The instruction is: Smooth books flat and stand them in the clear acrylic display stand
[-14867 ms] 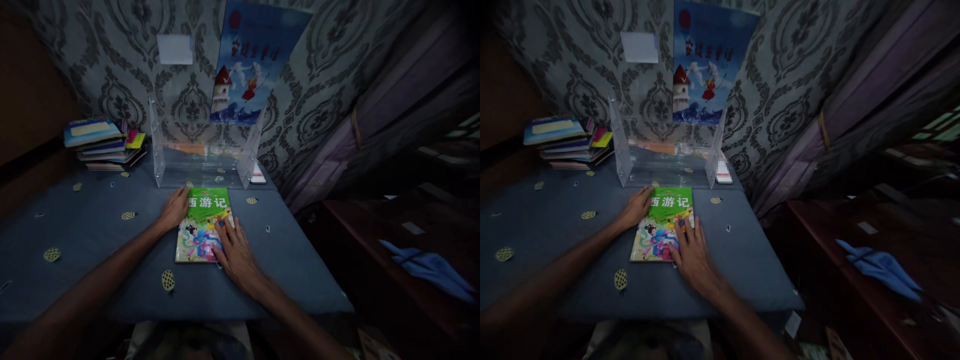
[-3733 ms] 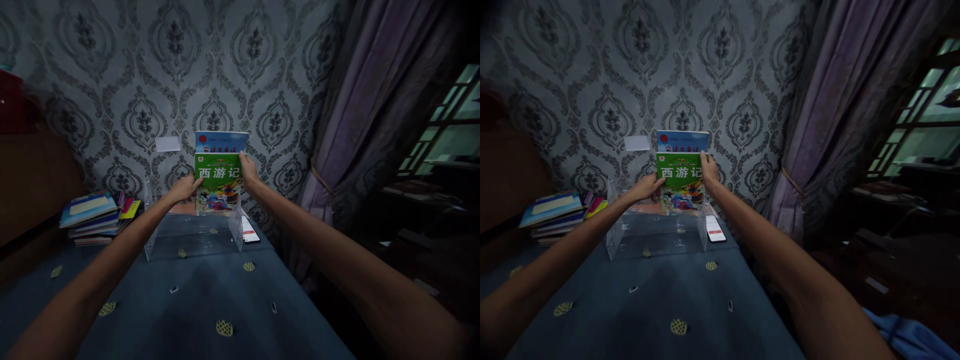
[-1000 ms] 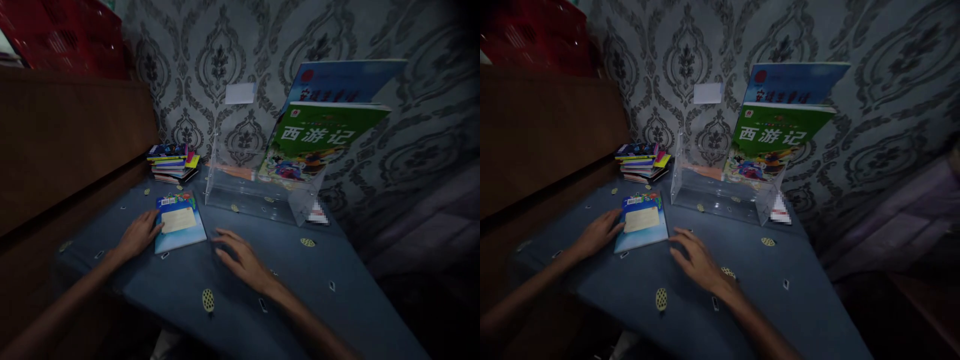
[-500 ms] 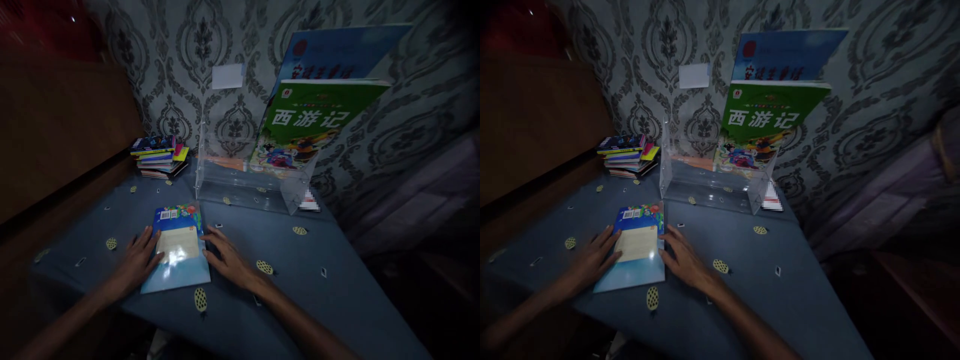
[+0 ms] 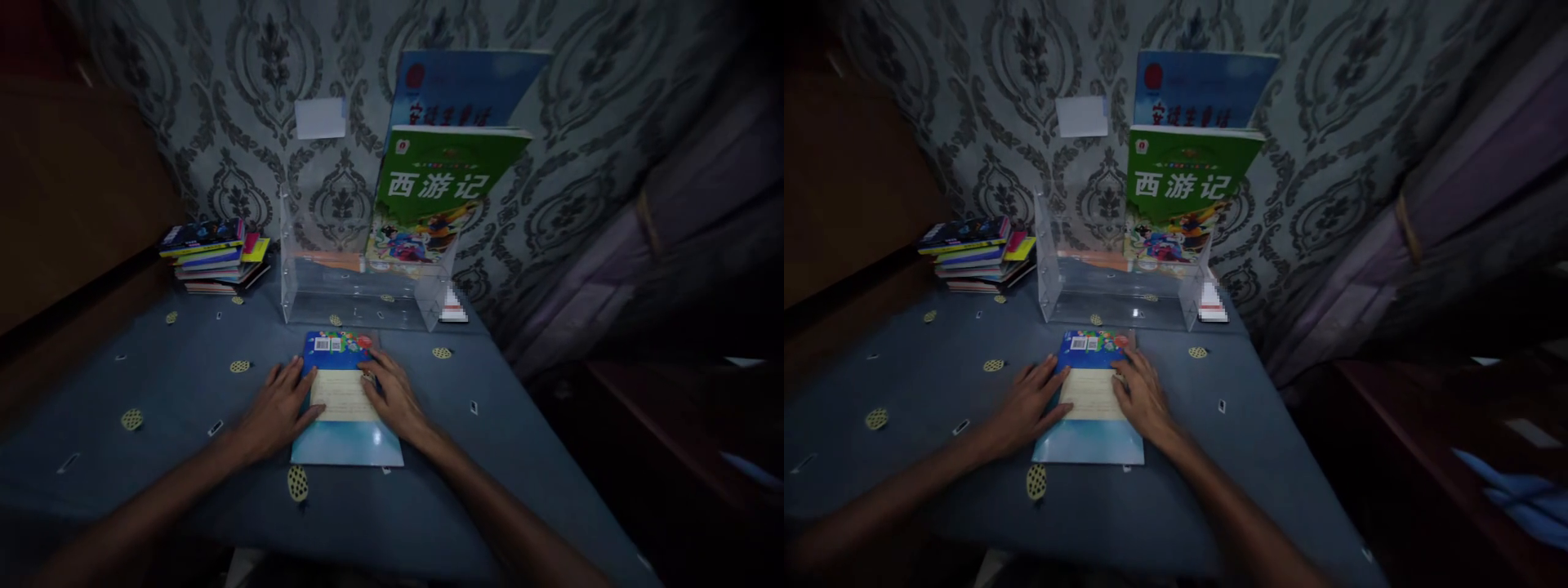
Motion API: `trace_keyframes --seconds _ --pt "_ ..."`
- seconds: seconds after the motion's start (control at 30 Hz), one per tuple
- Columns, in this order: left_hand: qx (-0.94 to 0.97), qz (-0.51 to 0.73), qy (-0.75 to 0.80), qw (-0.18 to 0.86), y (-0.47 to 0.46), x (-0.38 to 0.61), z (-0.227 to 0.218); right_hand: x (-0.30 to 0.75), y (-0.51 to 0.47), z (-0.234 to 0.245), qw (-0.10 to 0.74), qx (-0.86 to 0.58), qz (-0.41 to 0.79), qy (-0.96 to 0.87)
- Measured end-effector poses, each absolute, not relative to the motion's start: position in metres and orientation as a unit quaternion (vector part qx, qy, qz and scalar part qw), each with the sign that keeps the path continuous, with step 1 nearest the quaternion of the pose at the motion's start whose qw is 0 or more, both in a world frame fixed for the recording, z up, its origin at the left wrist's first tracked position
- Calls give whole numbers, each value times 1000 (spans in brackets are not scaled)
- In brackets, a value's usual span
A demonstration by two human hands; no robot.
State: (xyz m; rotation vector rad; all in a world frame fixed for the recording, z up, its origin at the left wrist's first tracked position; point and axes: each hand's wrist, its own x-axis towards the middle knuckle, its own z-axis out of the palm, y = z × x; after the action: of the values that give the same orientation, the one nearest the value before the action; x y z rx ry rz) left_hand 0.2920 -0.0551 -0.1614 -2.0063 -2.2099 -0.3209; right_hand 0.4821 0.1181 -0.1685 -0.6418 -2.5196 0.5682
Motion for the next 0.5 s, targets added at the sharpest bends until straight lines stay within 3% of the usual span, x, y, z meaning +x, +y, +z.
trace_keyframes --seconds 0.27,0.5 --pt "-667 -170 -723 53 -1 274 -147 434 109 -140 183 -138 170 -958" --pt "-647 -196 -735 55 17 269 -165 420 133 -150 133 -163 168 -963"
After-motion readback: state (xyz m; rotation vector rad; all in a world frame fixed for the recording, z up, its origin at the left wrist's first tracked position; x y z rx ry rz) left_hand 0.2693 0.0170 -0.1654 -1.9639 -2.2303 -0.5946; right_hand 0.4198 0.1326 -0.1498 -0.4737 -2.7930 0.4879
